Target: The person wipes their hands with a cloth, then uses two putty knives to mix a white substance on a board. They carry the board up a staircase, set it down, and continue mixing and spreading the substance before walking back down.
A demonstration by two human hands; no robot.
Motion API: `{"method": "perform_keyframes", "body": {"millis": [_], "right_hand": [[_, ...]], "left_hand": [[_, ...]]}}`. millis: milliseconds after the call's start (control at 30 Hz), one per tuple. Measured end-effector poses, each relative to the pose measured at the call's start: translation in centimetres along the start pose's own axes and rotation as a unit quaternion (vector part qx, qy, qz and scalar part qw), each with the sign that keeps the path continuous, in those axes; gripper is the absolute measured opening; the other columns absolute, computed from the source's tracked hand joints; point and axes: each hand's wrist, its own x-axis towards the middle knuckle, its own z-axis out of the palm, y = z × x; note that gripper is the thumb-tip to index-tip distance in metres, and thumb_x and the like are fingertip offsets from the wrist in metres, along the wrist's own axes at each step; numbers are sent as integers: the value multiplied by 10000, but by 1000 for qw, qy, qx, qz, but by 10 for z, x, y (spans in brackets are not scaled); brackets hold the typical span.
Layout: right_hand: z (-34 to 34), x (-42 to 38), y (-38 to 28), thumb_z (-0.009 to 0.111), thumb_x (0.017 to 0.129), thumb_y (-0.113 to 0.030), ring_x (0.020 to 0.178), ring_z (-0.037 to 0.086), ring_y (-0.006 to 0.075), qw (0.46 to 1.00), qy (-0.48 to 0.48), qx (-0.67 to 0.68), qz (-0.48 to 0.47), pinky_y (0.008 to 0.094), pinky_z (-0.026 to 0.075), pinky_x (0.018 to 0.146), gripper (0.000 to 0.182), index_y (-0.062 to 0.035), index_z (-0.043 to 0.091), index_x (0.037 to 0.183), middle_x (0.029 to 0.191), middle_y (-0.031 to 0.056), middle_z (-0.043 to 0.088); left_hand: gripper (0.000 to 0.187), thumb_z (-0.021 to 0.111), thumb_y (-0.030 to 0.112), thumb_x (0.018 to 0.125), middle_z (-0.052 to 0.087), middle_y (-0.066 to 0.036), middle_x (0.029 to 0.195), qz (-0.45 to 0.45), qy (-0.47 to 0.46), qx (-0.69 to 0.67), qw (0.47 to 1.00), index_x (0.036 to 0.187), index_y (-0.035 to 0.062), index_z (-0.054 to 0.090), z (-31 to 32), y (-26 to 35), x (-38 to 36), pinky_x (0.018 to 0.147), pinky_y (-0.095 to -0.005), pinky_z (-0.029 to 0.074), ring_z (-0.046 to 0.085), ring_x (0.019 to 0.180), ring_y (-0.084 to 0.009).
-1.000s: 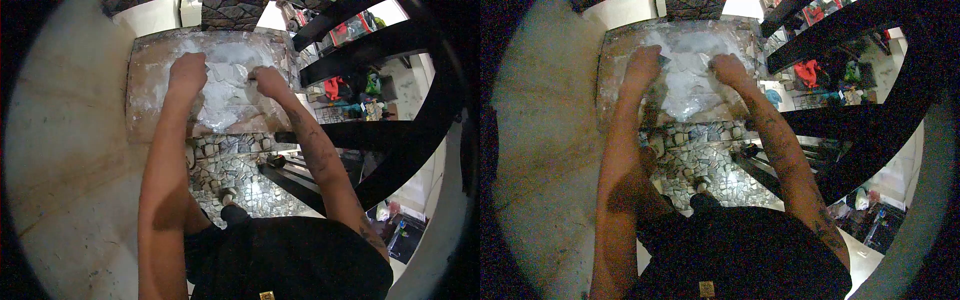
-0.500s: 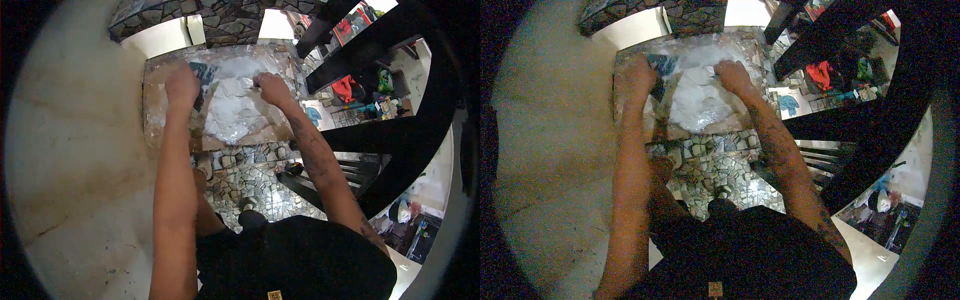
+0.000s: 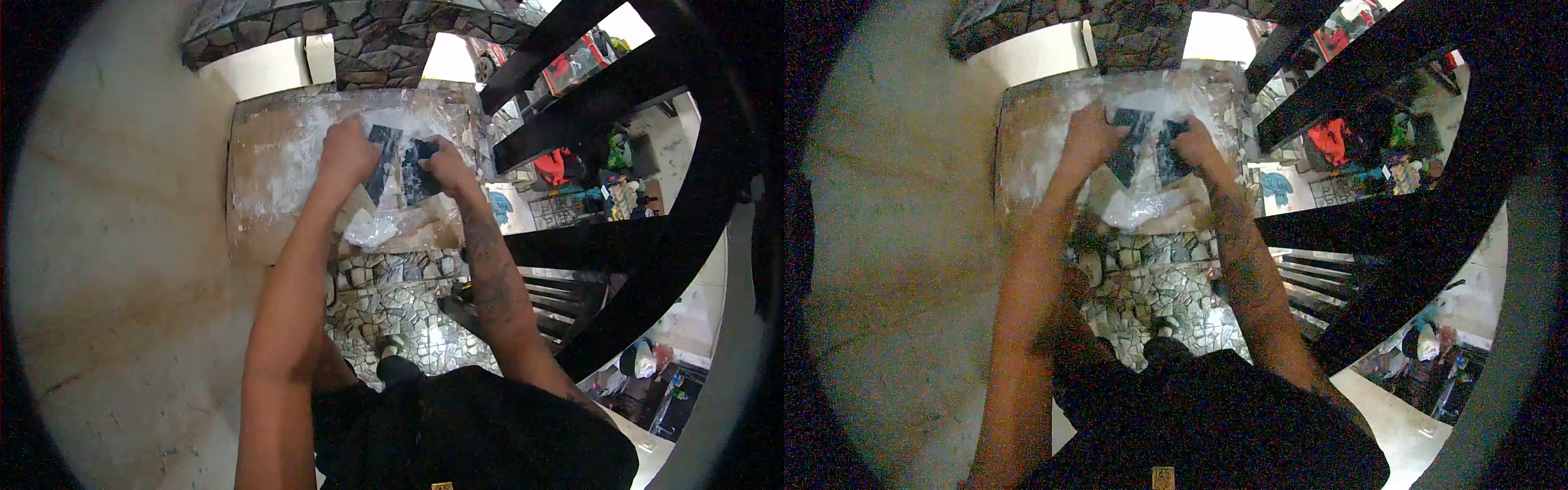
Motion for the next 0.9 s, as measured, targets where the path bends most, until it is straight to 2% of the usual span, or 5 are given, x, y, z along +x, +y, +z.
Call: {"method": "perform_keyframes", "body": {"millis": [267,500,600,767,900], "right_hand": [[25,1,-3,499,683,90,714,549,189,994,47,-41,-88,339,452,621,303,20,481,977,806,102,558],[-7,-39,-24,569,716,6,940,518,426,907,164,-283,-263,412,424,794,311,5,471,1011,975,238,544],[-22,-51,-21,605,722,-14,987,509,397,922,158,-285,-208,418,408,827,327,3,472,1020,1007,232,540],[-33,-92,-42,545,700,14,884,509,356,847,121,-385,-345,432,405,760,259,-26,481,949,882,165,488],[-18,-117,-56,468,773,-88,897,511,310,799,68,-495,-335,403,393,728,187,-46,495,953,915,134,498]], "left_hand": [[234,623,87,625,596,-285,802,6,49,5,999,792,-69,571,25,10,3,737,-462,472,579,796,-441],[199,612,73,627,598,-262,792,-31,42,4,999,782,-40,562,25,-11,9,732,-453,472,575,787,-432],[175,608,57,638,590,-228,772,78,-12,21,997,785,-13,545,10,-3,4,716,-446,469,560,751,-431],[220,543,-60,621,546,-158,891,359,26,38,932,830,1,514,10,-14,-22,691,-409,459,543,857,-339],[220,555,-14,584,499,-158,816,403,-38,59,912,794,-7,491,1,-6,-39,689,-411,451,522,800,-336]]}}
